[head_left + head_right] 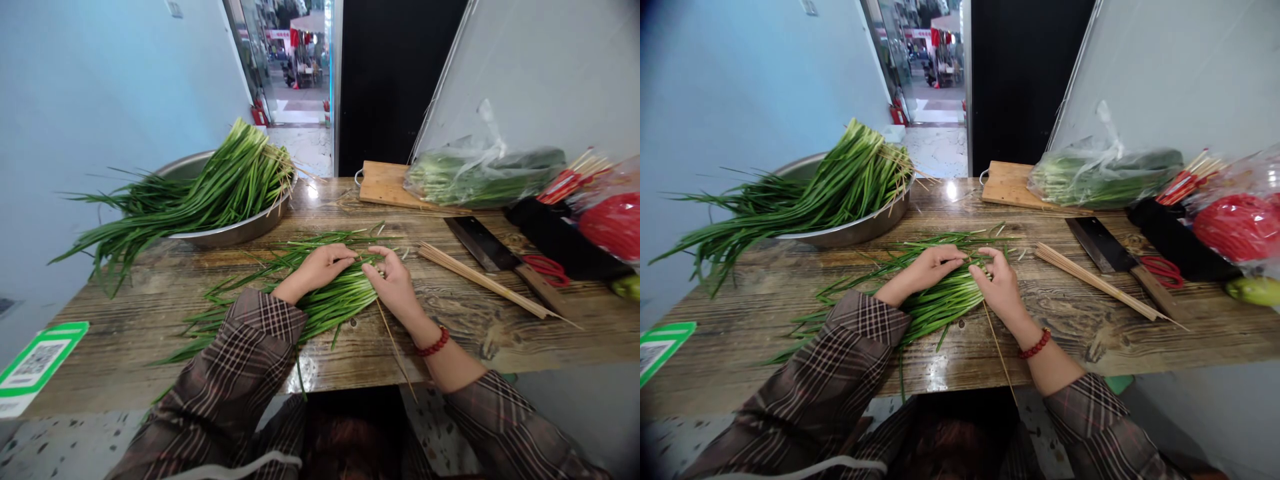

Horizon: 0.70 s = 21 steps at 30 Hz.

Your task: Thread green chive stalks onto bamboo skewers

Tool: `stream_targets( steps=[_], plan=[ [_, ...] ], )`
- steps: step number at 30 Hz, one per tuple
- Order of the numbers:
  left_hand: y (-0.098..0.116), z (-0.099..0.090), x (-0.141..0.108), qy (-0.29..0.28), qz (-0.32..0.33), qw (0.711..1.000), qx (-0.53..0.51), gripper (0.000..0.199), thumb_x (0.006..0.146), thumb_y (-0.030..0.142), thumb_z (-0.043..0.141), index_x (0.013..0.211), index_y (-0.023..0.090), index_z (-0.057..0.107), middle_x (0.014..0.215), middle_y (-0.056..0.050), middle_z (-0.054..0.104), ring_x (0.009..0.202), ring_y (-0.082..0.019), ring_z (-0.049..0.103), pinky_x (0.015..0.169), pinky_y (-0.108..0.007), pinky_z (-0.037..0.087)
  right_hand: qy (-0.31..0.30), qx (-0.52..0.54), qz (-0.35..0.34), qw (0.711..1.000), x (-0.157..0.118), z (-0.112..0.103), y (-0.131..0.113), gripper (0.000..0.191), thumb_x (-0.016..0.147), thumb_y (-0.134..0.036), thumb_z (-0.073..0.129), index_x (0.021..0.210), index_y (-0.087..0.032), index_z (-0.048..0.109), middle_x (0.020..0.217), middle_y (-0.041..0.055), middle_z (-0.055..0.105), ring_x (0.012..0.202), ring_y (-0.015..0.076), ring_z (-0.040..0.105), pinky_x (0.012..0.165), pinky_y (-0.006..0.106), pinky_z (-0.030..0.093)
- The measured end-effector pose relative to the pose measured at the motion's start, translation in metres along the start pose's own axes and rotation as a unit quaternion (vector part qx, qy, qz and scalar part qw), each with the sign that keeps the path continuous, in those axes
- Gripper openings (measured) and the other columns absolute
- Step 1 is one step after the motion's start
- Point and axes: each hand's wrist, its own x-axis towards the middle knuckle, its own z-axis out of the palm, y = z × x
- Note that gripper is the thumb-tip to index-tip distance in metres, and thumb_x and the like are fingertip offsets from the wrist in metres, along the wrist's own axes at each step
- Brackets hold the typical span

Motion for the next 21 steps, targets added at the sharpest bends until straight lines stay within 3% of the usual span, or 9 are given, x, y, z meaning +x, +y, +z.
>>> stream_targets(
  steps=[3,7,10,12,15,17,19,21],
  plan=[
    [0.000,0.000,-0.001,-0.026,0.009,1.000,0.012,0.025,0.090,0.028,0.052,0.098,0.016,0.072,0.090,-0.007,0.068,0.085,-0.016,0.061,0.082,-0.028,0.045,-0.002,-0.014,-0.005,1.000,-0.001,-0.001,-0.002,0.052,0.083,-0.038,0.060,0.131,-0.024,0.046,0.062,-0.0044,0.059,0.053,0.0150,0.055,0.054,0.028,0.046],
    [0.004,-0.001,-0.002,-0.063,0.008,0.998,-0.021,0.026,0.089,0.027,0.051,0.098,0.014,0.072,0.092,-0.008,0.069,0.087,-0.017,0.062,0.083,-0.028,0.046,-0.017,-0.031,-0.040,0.999,-0.001,-0.002,-0.005,0.029,0.084,-0.037,0.059,0.108,-0.022,0.060,0.079,0.0012,0.067,0.064,0.0153,0.060,0.060,0.028,0.048],
    [0.007,-0.008,-0.003,-0.086,-0.022,0.995,-0.051,0.026,0.087,0.030,0.054,0.100,0.014,0.071,0.098,-0.008,0.071,0.091,-0.018,0.063,0.084,-0.028,0.047,-0.020,-0.041,-0.040,0.998,-0.001,-0.003,-0.003,0.023,0.084,-0.039,0.058,0.099,-0.021,0.061,0.083,0.0026,0.068,0.070,0.0166,0.063,0.064,0.028,0.048],
    [0.006,-0.018,-0.003,-0.043,-0.056,0.995,-0.063,0.029,0.086,0.033,0.055,0.102,0.014,0.070,0.095,-0.007,0.072,0.088,-0.017,0.064,0.081,-0.028,0.048,-0.017,-0.056,-0.031,0.998,-0.001,-0.004,-0.001,0.025,0.085,-0.040,0.057,0.100,-0.021,0.061,0.083,0.0032,0.068,0.072,0.0175,0.063,0.065,0.029,0.049],
    [0.001,-0.038,-0.004,0.119,-0.111,0.984,-0.074,0.033,0.089,0.034,0.049,0.101,0.012,0.068,0.081,-0.007,0.070,0.070,-0.012,0.062,0.066,-0.023,0.048,-0.020,-0.078,-0.028,0.996,-0.001,-0.005,0.002,0.026,0.085,-0.042,0.057,0.099,-0.021,0.061,0.085,0.0042,0.068,0.073,0.0179,0.063,0.065,0.029,0.048],
    [-0.005,-0.051,-0.006,0.197,-0.129,0.969,-0.070,0.033,0.089,0.034,0.047,0.098,0.011,0.068,0.076,-0.006,0.068,0.061,-0.010,0.059,0.058,-0.021,0.045,-0.024,-0.088,-0.030,0.995,-0.002,-0.005,0.002,0.026,0.085,-0.042,0.057,0.099,-0.021,0.061,0.088,0.0049,0.068,0.073,0.0179,0.062,0.066,0.029,0.047],
    [-0.010,-0.063,-0.009,0.197,-0.137,0.970,-0.041,0.031,0.087,0.033,0.048,0.094,0.011,0.068,0.072,-0.005,0.067,0.058,-0.010,0.058,0.056,-0.021,0.045,-0.026,-0.096,-0.034,0.994,-0.002,-0.006,0.001,0.026,0.084,-0.042,0.057,0.099,-0.020,0.061,0.090,0.0053,0.068,0.076,0.0181,0.062,0.068,0.030,0.047],
    [-0.016,-0.072,-0.011,0.160,-0.141,0.977,0.030,0.027,0.086,0.029,0.051,0.092,0.012,0.070,0.072,-0.004,0.068,0.062,-0.012,0.060,0.062,-0.023,0.047,-0.027,-0.110,-0.037,0.993,-0.003,-0.006,0.000,0.026,0.084,-0.041,0.056,0.098,-0.020,0.061,0.086,0.0047,0.066,0.075,0.0180,0.061,0.068,0.030,0.046]
  ],
)
